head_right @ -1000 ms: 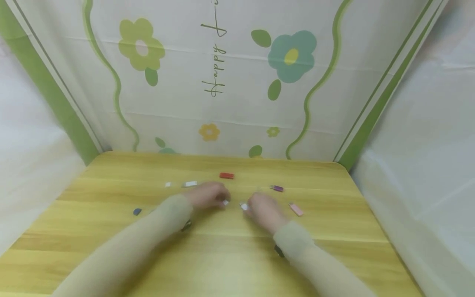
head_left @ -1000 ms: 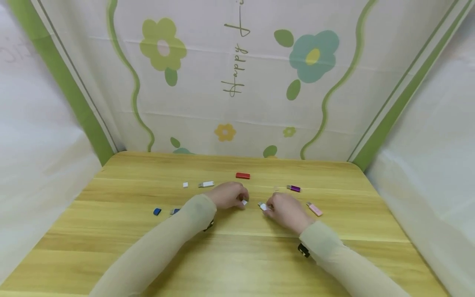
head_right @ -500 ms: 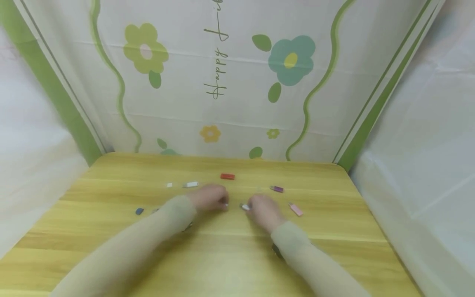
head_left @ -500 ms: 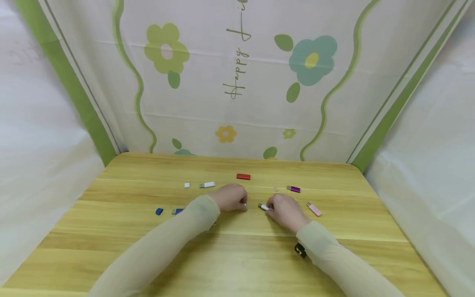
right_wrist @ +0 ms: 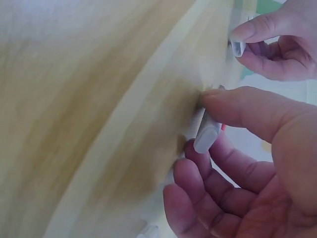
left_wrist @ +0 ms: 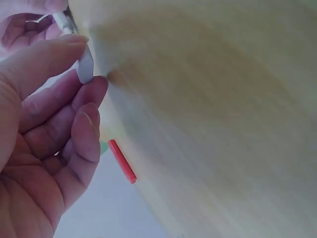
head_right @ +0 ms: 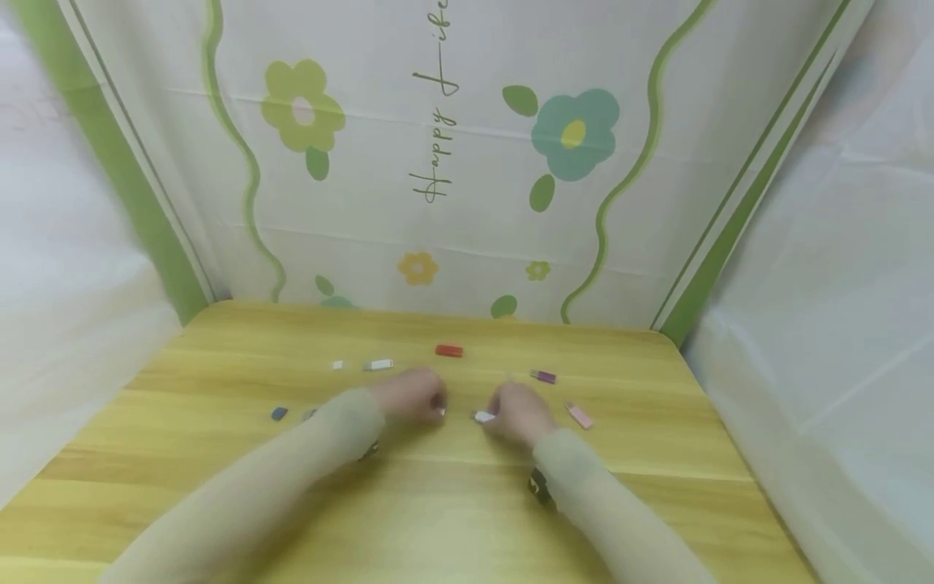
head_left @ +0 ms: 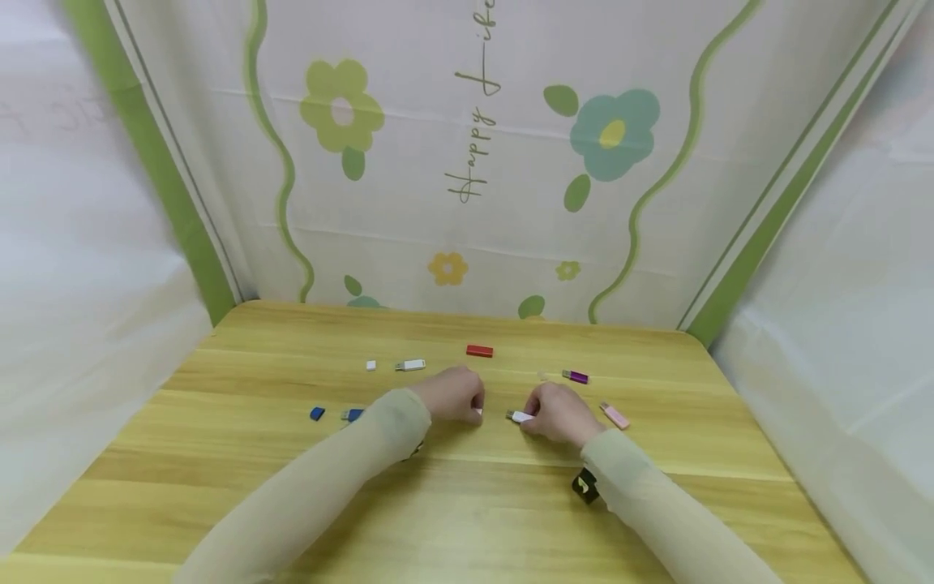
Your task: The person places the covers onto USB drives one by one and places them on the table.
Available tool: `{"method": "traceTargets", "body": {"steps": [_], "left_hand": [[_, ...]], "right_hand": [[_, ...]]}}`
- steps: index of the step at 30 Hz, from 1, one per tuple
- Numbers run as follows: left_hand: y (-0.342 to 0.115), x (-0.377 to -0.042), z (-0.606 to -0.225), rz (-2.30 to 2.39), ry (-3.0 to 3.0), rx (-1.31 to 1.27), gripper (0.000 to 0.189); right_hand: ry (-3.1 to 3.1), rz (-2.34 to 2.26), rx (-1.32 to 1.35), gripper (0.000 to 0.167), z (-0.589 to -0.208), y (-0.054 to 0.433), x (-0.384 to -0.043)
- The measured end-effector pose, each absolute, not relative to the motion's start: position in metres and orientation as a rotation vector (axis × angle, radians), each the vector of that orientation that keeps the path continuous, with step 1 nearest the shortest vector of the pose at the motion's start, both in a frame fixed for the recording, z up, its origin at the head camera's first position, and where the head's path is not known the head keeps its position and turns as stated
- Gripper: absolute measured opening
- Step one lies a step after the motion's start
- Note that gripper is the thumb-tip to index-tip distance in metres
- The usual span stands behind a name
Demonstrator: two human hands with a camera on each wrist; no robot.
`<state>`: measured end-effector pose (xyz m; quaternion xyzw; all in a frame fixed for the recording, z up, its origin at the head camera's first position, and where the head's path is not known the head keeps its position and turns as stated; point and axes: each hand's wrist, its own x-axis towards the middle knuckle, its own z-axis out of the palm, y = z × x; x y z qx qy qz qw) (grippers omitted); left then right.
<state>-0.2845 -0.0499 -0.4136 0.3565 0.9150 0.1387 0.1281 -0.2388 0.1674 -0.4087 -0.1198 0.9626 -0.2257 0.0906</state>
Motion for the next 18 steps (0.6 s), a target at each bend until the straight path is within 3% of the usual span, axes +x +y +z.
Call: {"method": "traceTargets", "body": {"steps": [11,18], "left_hand": [[-0.065,-0.264,-0.411,0.462,2.634,1.109,0.005],[-0.078,-0.233,-0.390,0.491,2.664,1.321,0.006]], "right_hand": [[2.866,-0.783,-0.438,0.012,-0.405,0.169,-0.217],[2.918,-0.811,-0.520,0.010,-0.388,0.166,-0.193]]}}
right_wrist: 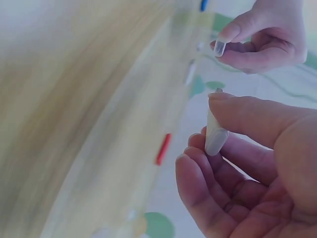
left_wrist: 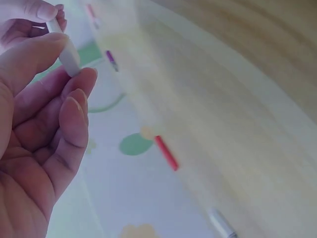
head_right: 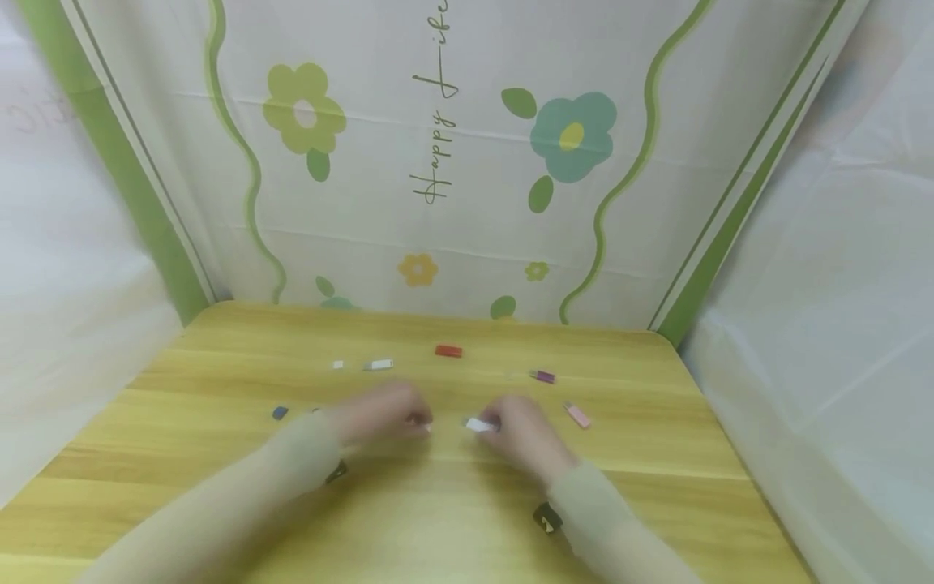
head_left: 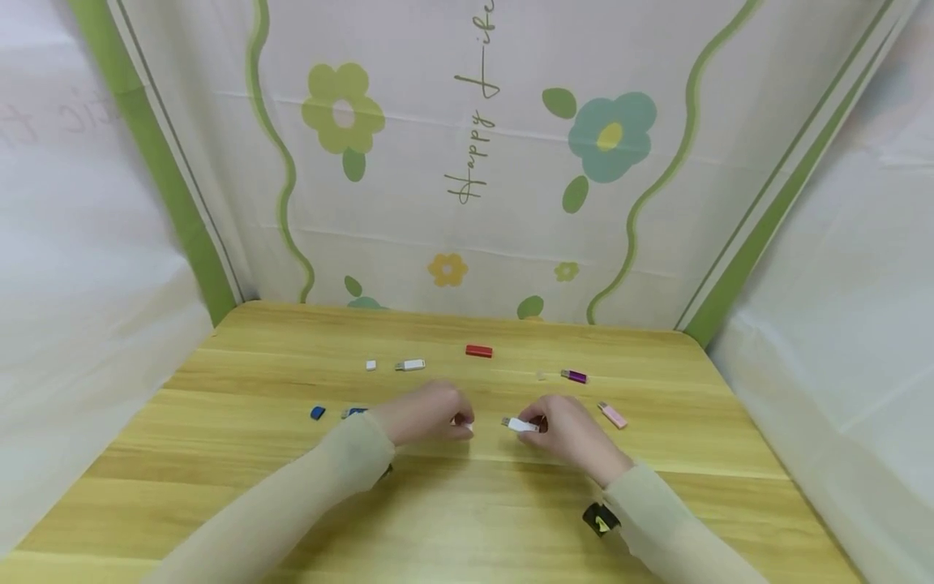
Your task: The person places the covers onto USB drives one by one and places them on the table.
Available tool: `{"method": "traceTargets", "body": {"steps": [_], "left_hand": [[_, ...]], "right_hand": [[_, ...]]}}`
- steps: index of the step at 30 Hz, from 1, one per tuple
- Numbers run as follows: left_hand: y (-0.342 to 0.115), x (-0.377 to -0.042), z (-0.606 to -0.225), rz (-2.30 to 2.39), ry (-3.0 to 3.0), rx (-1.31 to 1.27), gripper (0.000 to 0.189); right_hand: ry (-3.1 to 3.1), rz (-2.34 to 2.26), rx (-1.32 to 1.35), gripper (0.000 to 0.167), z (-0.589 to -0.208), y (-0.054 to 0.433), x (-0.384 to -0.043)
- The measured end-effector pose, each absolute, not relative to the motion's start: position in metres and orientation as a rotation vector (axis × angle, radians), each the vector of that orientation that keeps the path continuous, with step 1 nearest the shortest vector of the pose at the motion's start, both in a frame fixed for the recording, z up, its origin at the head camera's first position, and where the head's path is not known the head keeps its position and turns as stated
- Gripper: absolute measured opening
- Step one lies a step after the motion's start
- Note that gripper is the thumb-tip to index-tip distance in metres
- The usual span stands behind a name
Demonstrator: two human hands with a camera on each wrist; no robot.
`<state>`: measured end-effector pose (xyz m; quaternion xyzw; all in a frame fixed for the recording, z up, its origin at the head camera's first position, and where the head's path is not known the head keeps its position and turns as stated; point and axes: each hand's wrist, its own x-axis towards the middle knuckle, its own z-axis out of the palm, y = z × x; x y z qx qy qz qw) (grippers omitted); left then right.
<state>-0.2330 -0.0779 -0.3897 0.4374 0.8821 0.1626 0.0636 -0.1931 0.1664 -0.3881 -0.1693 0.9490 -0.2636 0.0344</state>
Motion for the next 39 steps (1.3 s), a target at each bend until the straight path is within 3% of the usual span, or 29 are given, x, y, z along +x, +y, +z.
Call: {"method": "traceTargets", "body": {"steps": [6,15,28,39], "left_hand": [[-0.091,-0.208,-0.379,0.495,2.754,1.477,0.007],[-0.105,-0.176,-0.370,0.506,2.892,1.919,0.009],[-0.101,-0.138,-0.362,0.509,2.951,2.038,0.012],[-0.099,-0.129,-0.357,0.549,2.941,2.032,0.015]], "right_hand": [[2.958,-0.858,-0.698,0.013,-0.374,0.165,-0.170],[2.959,-0.944,-1.027,0.016,-0.365,0.158,-0.140],[2.916,-1.150,-1.350,0.021,-0.370,0.152,-0.114],[2.917,-1.187,-1.504,0.026,-0.373,0.150,-0.110]]}}
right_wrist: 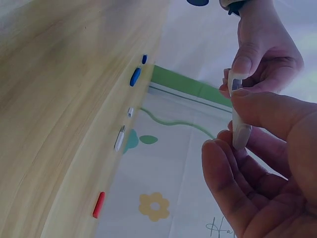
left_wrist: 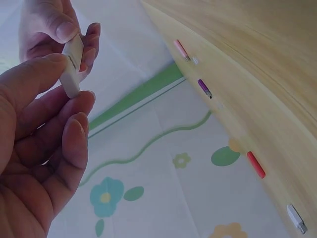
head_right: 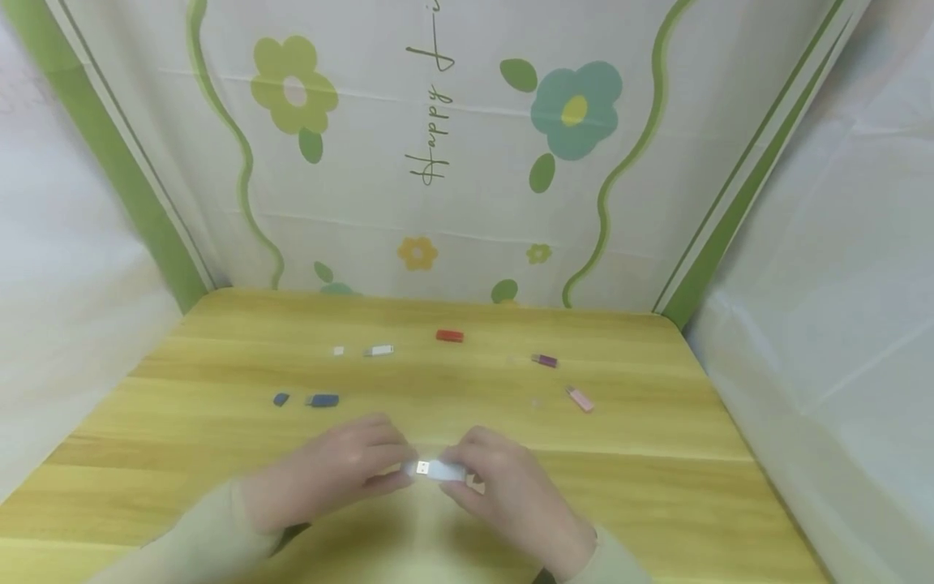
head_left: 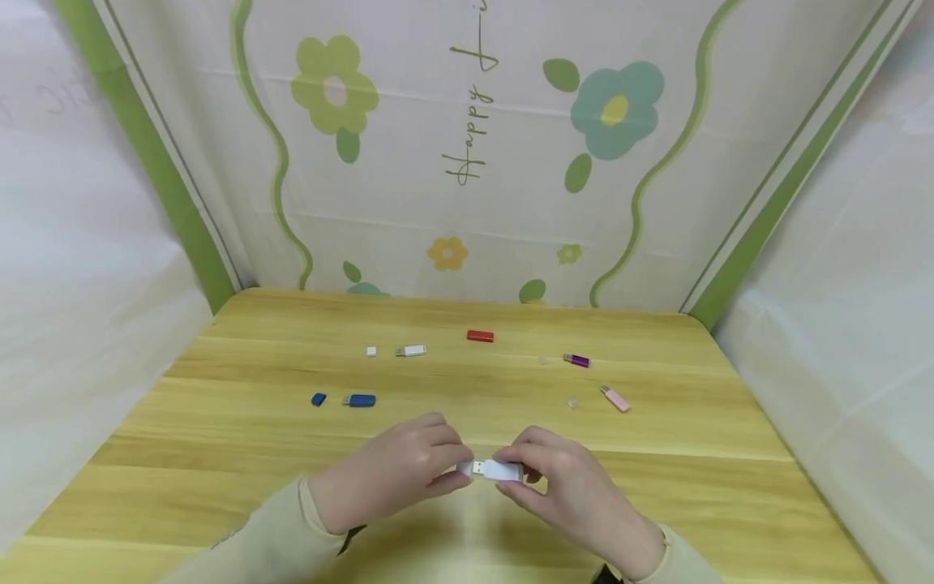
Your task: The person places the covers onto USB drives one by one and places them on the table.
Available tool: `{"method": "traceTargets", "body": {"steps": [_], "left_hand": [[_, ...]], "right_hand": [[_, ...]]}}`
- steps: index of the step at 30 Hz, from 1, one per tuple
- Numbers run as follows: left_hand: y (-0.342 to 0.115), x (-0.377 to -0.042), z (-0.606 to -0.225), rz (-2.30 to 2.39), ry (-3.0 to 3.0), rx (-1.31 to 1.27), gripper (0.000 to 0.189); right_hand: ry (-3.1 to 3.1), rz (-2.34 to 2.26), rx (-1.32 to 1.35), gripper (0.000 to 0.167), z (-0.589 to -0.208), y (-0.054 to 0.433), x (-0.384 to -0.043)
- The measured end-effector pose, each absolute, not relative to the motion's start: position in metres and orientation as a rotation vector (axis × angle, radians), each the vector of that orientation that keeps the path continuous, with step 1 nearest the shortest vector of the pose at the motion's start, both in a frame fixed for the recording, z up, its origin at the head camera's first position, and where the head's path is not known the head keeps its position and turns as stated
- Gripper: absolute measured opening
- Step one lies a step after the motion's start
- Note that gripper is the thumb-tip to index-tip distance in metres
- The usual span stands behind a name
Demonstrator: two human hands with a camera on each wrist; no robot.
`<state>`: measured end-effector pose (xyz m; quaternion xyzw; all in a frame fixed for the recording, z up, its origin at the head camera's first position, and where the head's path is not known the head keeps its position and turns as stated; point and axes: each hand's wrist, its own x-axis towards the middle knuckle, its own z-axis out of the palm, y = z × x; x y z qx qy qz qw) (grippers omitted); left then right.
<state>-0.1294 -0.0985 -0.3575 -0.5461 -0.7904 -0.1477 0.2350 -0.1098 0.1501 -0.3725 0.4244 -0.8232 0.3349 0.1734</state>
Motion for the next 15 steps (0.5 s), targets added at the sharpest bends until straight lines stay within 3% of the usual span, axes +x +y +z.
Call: {"method": "traceTargets", "body": {"steps": [15], "left_hand": [[-0.0936,-0.1292,-0.3548,-0.412,-2.149,-1.501,0.015]], "right_hand": [[-2.339,0.903,1.193,0.026,-0.3716,0.1486,-0.1100]]}}
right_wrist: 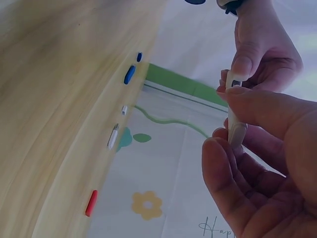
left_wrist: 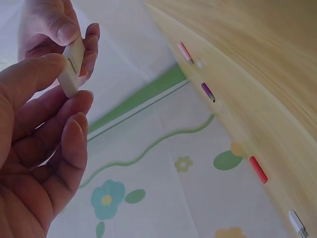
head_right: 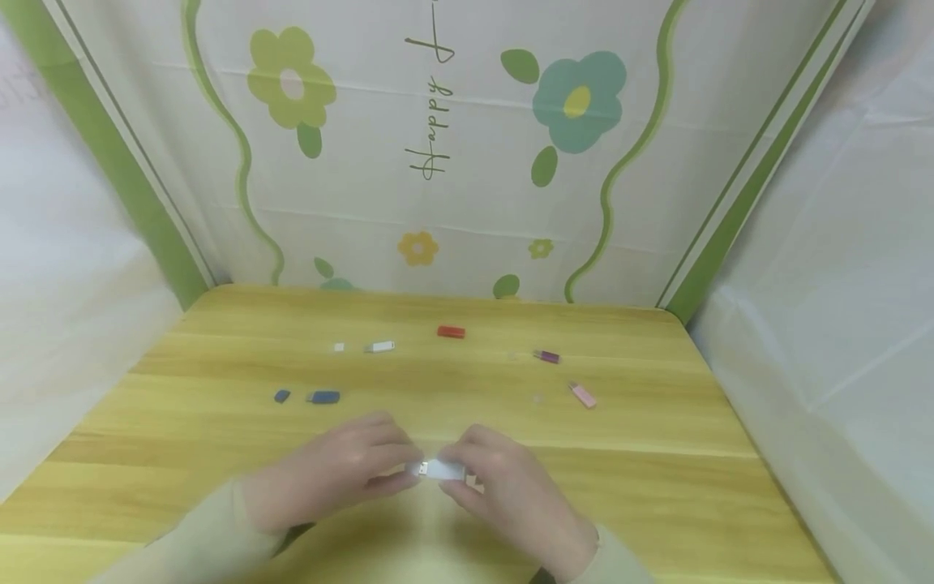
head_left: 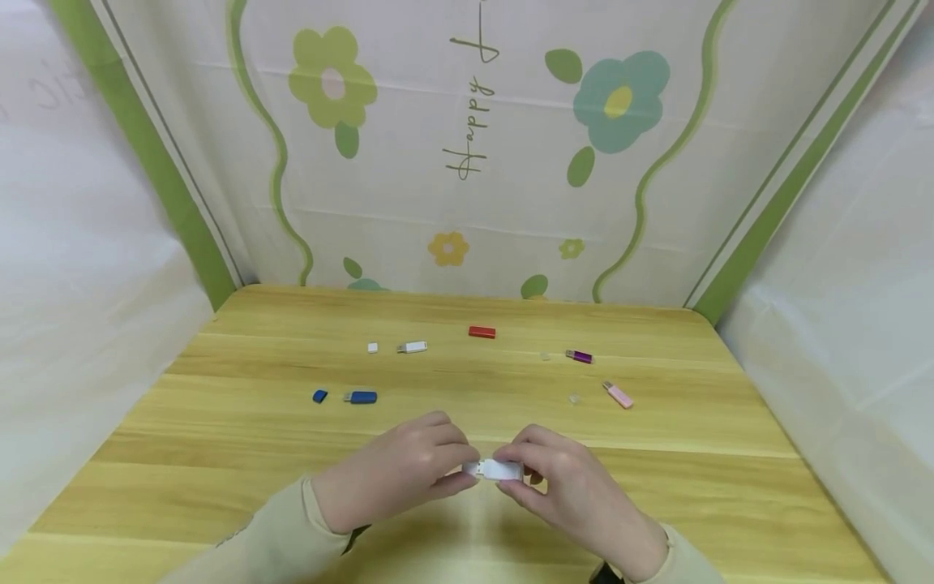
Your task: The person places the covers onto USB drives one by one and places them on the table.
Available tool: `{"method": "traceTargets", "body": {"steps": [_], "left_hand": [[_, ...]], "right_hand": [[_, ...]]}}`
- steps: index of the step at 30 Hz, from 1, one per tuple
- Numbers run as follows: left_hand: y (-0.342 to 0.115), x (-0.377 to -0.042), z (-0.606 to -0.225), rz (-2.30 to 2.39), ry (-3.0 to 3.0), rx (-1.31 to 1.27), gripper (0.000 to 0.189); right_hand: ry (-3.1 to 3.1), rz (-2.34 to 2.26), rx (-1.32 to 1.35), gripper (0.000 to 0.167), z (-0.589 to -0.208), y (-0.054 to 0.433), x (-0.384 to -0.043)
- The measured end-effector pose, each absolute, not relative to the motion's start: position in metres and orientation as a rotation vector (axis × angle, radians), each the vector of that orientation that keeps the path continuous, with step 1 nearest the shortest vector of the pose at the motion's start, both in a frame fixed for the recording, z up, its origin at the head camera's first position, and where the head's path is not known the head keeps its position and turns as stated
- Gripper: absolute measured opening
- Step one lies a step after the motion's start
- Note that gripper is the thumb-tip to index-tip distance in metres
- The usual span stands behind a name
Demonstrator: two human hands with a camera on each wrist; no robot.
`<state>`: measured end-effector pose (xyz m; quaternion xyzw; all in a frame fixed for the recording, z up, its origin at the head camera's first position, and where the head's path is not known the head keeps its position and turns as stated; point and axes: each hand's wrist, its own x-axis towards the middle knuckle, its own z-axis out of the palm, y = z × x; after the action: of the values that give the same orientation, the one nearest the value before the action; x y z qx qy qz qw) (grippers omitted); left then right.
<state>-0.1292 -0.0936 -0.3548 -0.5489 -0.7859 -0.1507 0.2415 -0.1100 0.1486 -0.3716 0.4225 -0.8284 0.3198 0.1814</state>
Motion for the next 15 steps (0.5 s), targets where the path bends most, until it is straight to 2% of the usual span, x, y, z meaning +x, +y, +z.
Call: {"method": "traceTargets", "body": {"steps": [6,15], "left_hand": [[-0.0898,-0.1273,-0.3530,-0.428,-2.115,-1.500,0.016],[-0.0906,-0.1255,-0.3551,-0.428,-2.177,-1.500,0.028]], "right_hand": [[-2.318,0.892,1.185,0.028,-0.3706,0.1476,-0.1082],[-2.284,0.853,1.190,0.029,-0.3679,0.1481,-0.1077]]}}
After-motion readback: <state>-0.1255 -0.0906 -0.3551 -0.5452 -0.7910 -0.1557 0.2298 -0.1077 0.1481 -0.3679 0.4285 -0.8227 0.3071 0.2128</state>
